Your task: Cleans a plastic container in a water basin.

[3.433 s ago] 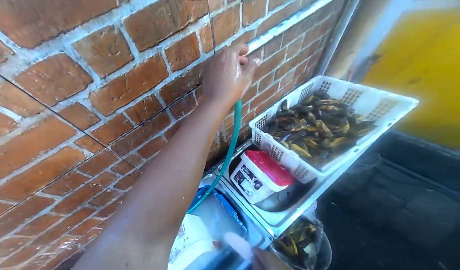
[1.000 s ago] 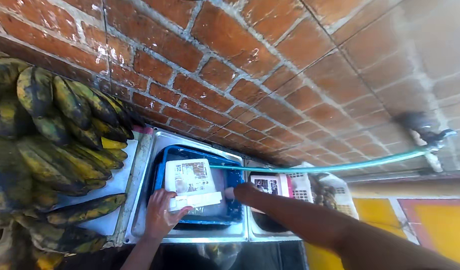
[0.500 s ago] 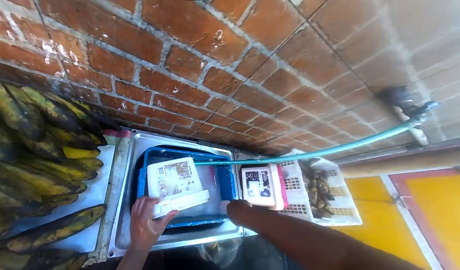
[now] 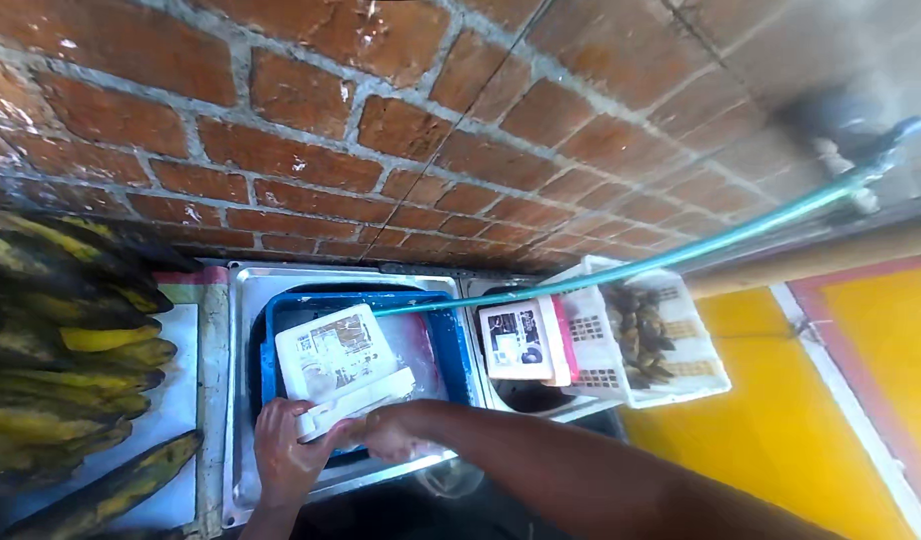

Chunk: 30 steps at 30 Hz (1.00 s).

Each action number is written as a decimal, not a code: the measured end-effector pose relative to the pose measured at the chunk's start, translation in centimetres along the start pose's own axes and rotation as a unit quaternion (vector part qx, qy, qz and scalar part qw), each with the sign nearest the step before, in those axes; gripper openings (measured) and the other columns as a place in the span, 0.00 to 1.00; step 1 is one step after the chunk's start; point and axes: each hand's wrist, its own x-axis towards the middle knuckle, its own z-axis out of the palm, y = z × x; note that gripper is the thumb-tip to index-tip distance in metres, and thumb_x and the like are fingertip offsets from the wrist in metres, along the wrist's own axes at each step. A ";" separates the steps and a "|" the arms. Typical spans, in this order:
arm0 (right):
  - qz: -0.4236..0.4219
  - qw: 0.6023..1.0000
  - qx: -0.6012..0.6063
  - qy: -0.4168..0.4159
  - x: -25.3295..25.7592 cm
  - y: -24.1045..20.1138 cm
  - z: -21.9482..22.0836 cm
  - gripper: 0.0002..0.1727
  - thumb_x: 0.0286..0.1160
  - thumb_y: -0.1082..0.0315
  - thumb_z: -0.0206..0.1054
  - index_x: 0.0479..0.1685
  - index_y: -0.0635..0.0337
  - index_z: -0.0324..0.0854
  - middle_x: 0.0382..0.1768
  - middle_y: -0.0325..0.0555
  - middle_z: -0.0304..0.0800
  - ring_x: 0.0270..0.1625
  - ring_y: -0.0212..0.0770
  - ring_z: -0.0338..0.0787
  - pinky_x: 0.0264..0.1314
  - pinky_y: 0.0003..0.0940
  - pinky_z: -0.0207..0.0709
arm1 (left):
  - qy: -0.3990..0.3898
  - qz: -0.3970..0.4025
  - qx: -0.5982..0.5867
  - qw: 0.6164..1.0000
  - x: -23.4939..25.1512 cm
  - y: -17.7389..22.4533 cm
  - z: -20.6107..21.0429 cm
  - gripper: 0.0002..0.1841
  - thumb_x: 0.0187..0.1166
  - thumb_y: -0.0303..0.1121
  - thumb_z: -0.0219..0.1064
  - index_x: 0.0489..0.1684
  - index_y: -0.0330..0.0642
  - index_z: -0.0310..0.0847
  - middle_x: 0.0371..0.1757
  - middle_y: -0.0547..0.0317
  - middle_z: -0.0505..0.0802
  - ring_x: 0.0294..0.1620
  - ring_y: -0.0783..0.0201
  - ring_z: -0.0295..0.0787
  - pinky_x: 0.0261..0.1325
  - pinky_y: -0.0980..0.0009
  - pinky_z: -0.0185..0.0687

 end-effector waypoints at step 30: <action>0.003 0.886 0.213 0.411 2.0 8.7 3.1 0.17 0.84 0.72 0.58 0.67 0.63 0.82 0.63 0.63 0.88 0.64 0.66 0.90 0.58 0.69 0.84 | -0.392 0.082 0.249 0.882 10.6 11.7 -2.3 0.28 0.55 0.61 0.83 0.38 0.46 0.89 0.33 0.59 0.92 0.35 0.58 0.90 0.41 0.51 0.86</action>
